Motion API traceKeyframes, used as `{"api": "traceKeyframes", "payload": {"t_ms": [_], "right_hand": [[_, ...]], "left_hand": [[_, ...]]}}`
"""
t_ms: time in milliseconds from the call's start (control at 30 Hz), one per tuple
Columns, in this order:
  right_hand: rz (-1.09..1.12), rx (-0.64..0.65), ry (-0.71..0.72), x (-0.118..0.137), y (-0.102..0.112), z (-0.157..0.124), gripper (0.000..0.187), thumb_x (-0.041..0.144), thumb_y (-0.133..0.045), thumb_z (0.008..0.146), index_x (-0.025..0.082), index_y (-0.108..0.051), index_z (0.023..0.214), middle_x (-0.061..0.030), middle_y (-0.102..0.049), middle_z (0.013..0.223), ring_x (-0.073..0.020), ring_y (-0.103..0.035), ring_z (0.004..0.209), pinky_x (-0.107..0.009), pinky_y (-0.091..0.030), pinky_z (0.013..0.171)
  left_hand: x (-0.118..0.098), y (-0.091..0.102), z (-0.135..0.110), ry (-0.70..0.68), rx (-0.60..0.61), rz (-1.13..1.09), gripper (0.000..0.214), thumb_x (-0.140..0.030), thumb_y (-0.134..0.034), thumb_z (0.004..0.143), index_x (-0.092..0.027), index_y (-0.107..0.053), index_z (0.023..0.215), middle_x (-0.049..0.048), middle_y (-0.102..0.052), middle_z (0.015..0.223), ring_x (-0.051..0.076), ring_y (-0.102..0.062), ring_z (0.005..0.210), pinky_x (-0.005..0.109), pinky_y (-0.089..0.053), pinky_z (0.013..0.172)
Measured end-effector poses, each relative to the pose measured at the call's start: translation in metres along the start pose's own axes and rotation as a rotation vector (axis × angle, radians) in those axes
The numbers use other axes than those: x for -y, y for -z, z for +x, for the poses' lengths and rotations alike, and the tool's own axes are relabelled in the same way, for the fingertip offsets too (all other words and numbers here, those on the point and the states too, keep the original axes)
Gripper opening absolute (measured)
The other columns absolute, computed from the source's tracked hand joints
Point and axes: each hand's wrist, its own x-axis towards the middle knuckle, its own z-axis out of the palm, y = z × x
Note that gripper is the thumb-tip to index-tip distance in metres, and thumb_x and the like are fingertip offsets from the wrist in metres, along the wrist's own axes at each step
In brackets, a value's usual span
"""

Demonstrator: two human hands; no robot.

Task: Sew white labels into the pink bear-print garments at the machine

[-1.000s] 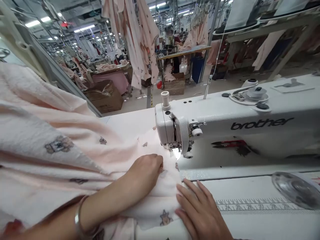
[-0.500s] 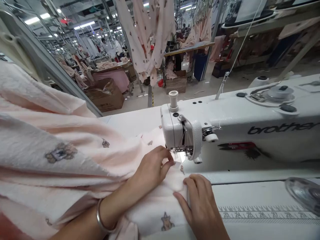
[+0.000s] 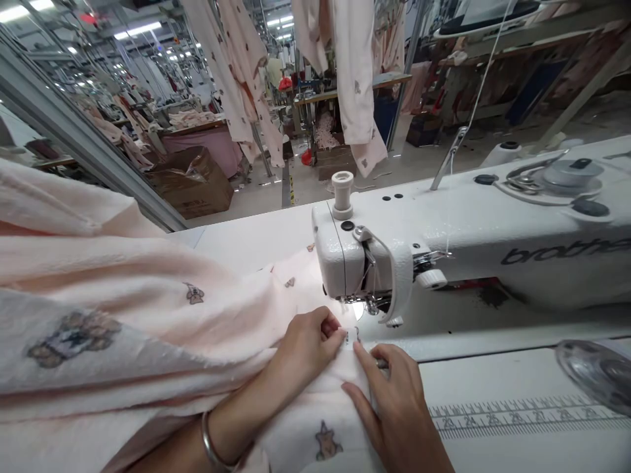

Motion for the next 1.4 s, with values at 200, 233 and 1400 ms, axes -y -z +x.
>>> {"api": "traceKeyframes", "payload": {"t_ms": [200, 233, 1400], "right_hand": [[0.015, 0.009, -0.024, 0.003, 0.003, 0.003, 0.043, 0.034, -0.043, 0.093, 0.009, -0.045, 0.128, -0.0156, -0.042, 0.106, -0.0283, -0.043, 0.099, -0.046, -0.048, 0.077], [0.018, 0.014, -0.024, 0.004, 0.004, 0.004, 0.044, 0.035, -0.042, 0.093, 0.010, -0.044, 0.130, -0.0154, -0.042, 0.106, -0.0282, -0.043, 0.099, -0.046, -0.048, 0.077], [-0.020, -0.024, 0.013, 0.007, 0.004, 0.006, 0.036, 0.029, -0.042, 0.094, 0.006, -0.051, 0.121, -0.0176, -0.041, 0.107, -0.0292, -0.043, 0.101, -0.047, -0.049, 0.076]], "left_hand": [[0.002, -0.001, 0.002, 0.000, -0.025, 0.069, 0.015, -0.028, -0.050, 0.078, -0.017, -0.053, 0.068, 0.0011, -0.060, 0.067, 0.014, -0.054, 0.063, 0.023, -0.036, 0.056], [0.003, -0.002, 0.002, -0.004, -0.031, 0.074, 0.015, -0.028, -0.050, 0.079, -0.017, -0.053, 0.068, 0.0008, -0.060, 0.067, 0.014, -0.054, 0.063, 0.023, -0.035, 0.056], [0.009, -0.008, 0.002, -0.073, -0.047, 0.238, 0.010, -0.023, -0.045, 0.083, -0.018, -0.049, 0.075, -0.0007, -0.059, 0.069, 0.014, -0.054, 0.062, 0.025, -0.040, 0.057]]}}
